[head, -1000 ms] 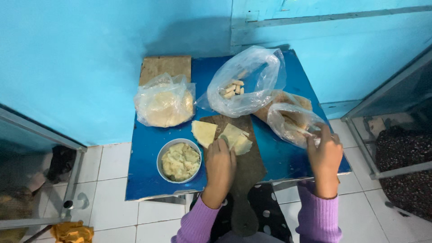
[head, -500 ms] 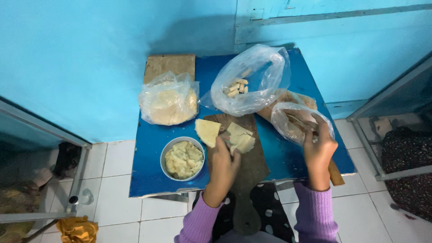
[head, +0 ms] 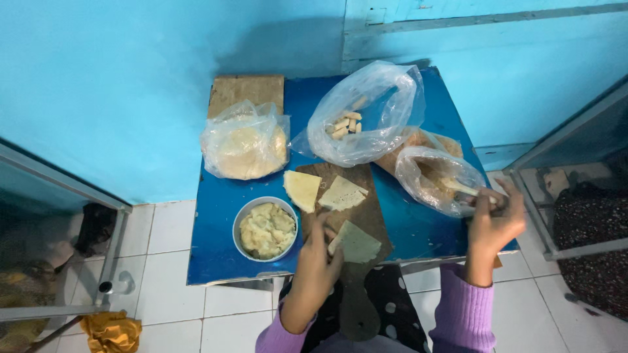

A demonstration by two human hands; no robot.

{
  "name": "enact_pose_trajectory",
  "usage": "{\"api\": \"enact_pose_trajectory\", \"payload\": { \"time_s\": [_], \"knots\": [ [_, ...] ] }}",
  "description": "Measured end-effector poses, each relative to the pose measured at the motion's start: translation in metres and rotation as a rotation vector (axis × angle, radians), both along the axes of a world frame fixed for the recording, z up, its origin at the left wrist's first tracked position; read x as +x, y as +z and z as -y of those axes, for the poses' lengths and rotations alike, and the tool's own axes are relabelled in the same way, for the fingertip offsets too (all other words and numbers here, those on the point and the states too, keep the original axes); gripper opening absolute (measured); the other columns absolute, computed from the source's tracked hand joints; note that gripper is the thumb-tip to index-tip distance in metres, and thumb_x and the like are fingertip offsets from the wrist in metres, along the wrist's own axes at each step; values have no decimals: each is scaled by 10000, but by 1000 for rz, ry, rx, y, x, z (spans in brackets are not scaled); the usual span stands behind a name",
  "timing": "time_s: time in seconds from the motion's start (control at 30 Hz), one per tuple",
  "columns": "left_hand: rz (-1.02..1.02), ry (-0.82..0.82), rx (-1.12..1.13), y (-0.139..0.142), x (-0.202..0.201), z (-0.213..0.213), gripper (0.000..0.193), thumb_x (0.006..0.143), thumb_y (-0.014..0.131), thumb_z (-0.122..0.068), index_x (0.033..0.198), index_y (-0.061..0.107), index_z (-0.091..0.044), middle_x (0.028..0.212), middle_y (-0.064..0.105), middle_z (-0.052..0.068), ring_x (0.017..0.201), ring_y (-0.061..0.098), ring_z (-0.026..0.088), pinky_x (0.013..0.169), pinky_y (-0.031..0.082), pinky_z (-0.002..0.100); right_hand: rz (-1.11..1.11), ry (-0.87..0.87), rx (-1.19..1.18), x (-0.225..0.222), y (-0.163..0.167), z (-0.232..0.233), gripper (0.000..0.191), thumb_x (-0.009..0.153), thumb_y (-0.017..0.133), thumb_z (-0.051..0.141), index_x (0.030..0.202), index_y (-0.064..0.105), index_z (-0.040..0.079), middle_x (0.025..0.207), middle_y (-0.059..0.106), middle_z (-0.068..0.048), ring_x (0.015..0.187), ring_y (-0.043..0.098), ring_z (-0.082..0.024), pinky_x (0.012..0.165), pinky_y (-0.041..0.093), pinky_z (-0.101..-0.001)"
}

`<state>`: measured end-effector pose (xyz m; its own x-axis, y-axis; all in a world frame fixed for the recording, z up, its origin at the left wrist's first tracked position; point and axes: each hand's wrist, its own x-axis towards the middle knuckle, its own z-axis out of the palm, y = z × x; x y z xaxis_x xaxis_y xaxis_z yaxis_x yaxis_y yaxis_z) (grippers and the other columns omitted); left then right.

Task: The person sits at a small blue table and assembles snack pockets. They scoop a mashed filling from a bowl with a spoon onto flat slices, fold the slices over the filling by hand, and place the folded pieces into a plastic bag.

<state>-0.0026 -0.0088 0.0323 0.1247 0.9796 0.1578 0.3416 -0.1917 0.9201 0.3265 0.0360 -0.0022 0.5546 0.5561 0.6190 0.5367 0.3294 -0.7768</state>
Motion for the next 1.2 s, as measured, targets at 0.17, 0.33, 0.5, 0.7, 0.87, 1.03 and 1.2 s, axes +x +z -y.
{"api": "enact_pose_trajectory", "payload": {
  "time_s": [0.17,0.33,0.5,0.7,0.87,1.03,1.2],
  "knots": [
    [-118,44,96,0,-2,7,680,838,682,21,1449,384,-8,965,669,265,817,696,427,650,545,454,-67,-28,17,4,7,16,274,1022,558,-148,1294,579,-121,963,736,-161,768,705,-140,725,536,-246],
    [-191,20,109,3,-3,14,668,826,690,14,1431,408,-6,892,677,252,767,693,408,626,531,461,-239,43,-13,-19,21,37,309,1018,561,-107,1326,555,-84,999,726,-156,798,694,-135,730,579,-241],
    [-198,29,29,5,-2,13,617,830,687,9,1404,462,-24,810,670,195,688,689,340,600,525,433,-297,263,-177,-62,7,53,334,1004,600,-69,1336,569,-49,1042,737,-158,821,692,-168,752,558,-275],
    [-124,107,104,1,1,12,556,812,695,23,1345,543,-22,805,646,154,677,673,296,604,536,386,-253,472,-277,-108,-34,62,352,956,602,-84,1299,578,-6,1046,742,-167,841,715,-174,742,592,-297],
    [-77,68,12,4,-4,11,547,819,707,22,1340,546,-28,776,644,137,683,679,262,609,533,360,-200,519,-153,-109,-53,68,332,956,588,-130,1269,563,-25,1065,744,-175,941,731,-194,851,600,-319],
    [-75,70,59,7,-2,10,527,809,702,45,1311,558,-23,793,644,124,691,683,242,615,542,349,-149,503,-75,-109,-62,71,333,952,571,-161,1258,555,-31,1068,741,-195,1005,740,-217,899,597,-340],
    [-76,70,50,8,-2,10,538,803,703,58,1315,555,-14,803,641,133,695,675,244,618,535,353,-139,518,-61,-109,-60,73,321,953,571,-170,1240,558,-26,1053,744,-196,951,749,-208,852,617,-338]
  ]
}}
